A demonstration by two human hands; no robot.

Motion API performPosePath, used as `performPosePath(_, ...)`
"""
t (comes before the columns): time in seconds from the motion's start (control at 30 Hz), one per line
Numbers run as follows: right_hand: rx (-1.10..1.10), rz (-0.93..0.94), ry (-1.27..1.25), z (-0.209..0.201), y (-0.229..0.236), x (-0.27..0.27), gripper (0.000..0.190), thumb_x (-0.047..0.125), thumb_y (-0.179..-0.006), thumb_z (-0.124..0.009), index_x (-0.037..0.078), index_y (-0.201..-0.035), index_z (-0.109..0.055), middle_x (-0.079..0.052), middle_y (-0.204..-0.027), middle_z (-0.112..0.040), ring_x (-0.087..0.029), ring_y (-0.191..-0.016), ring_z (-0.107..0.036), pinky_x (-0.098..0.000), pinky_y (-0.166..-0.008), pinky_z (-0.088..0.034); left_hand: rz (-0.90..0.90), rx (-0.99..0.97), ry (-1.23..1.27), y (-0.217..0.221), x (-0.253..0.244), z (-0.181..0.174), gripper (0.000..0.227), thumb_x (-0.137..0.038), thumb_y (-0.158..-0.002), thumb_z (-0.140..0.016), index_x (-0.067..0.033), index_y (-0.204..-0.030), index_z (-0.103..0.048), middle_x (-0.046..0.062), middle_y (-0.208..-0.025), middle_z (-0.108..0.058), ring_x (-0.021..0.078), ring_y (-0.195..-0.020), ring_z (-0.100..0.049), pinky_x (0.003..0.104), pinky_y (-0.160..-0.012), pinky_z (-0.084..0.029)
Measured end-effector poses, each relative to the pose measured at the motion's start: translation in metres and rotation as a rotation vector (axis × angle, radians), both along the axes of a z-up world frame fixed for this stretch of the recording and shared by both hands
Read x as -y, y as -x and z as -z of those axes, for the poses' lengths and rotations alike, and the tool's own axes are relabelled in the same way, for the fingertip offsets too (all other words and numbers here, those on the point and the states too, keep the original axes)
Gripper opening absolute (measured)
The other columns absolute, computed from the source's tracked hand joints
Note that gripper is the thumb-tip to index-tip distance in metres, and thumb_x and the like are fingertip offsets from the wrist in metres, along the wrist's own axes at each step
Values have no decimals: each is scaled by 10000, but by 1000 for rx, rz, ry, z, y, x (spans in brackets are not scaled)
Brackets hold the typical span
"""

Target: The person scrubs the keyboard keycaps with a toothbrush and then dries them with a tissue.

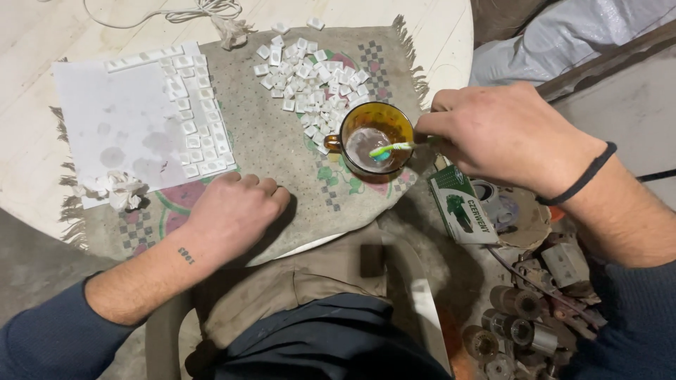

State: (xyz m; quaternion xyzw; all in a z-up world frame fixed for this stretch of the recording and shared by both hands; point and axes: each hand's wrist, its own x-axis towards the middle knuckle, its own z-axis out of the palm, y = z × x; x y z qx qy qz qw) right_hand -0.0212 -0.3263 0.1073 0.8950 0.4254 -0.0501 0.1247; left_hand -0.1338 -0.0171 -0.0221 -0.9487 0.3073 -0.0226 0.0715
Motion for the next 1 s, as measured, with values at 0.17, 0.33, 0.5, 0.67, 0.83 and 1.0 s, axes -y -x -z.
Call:
performPosePath(0.17,30,110,-126,10,15,39,453,230,-863,-721,218,-1316,-699,-53,-891,-633,-259,-791,-667,-398,-594,-533,-46,-114,119,1,-2,-18,83,-173,-815,-672,-96,-839,-654,61,-734,-685,257,-681,-706,409,-592,-567)
performPosePath(0.33,-27,155,-455,50,46,69,392,158,-900,-666,181,-1288,-715,-71,-914,-628,-270,-819,-655,-386,-672,-519,-172,-204,526,-6,-8,-5,147,-206,-831,-729,-101,-934,-730,92,-717,-706,251,-582,-663,420,-539,-539)
performPosePath(0.5,-137,241,-961,102,91,67,308,113,-975,-647,100,-1280,-686,-119,-1056,-671,-256,-917,-662,-321,-808,-516,-352,-692,1518,3,-7,32,136,-83,-952,-704,-4,-1062,-715,72,-890,-682,64,-727,-553,234,-639,-456)
performPosePath(0.67,-220,449,-1097,144,111,44,348,51,-969,-640,55,-1314,-689,-121,-892,-643,-213,-748,-609,-298,-717,-494,-368,-835,1870,3,31,47,118,-48,-961,-653,4,-1067,-656,109,-1006,-761,98,-723,-629,228,-635,-509)
performPosePath(0.83,-212,288,-1358,183,129,9,329,0,-966,-623,-8,-1291,-671,-126,-953,-673,-181,-799,-633,-271,-738,-506,-382,-861,2062,-4,55,56,145,-31,-965,-642,2,-1105,-624,129,-1027,-763,123,-756,-673,241,-659,-532)
performPosePath(1.0,-245,312,-1499,201,139,-14,324,-45,-975,-641,-8,-1294,-682,-122,-1004,-679,-176,-838,-644,-262,-773,-519,-352,-790,2083,-11,70,54,153,-34,-982,-640,1,-1130,-620,86,-972,-701,141,-807,-701,262,-682,-560)
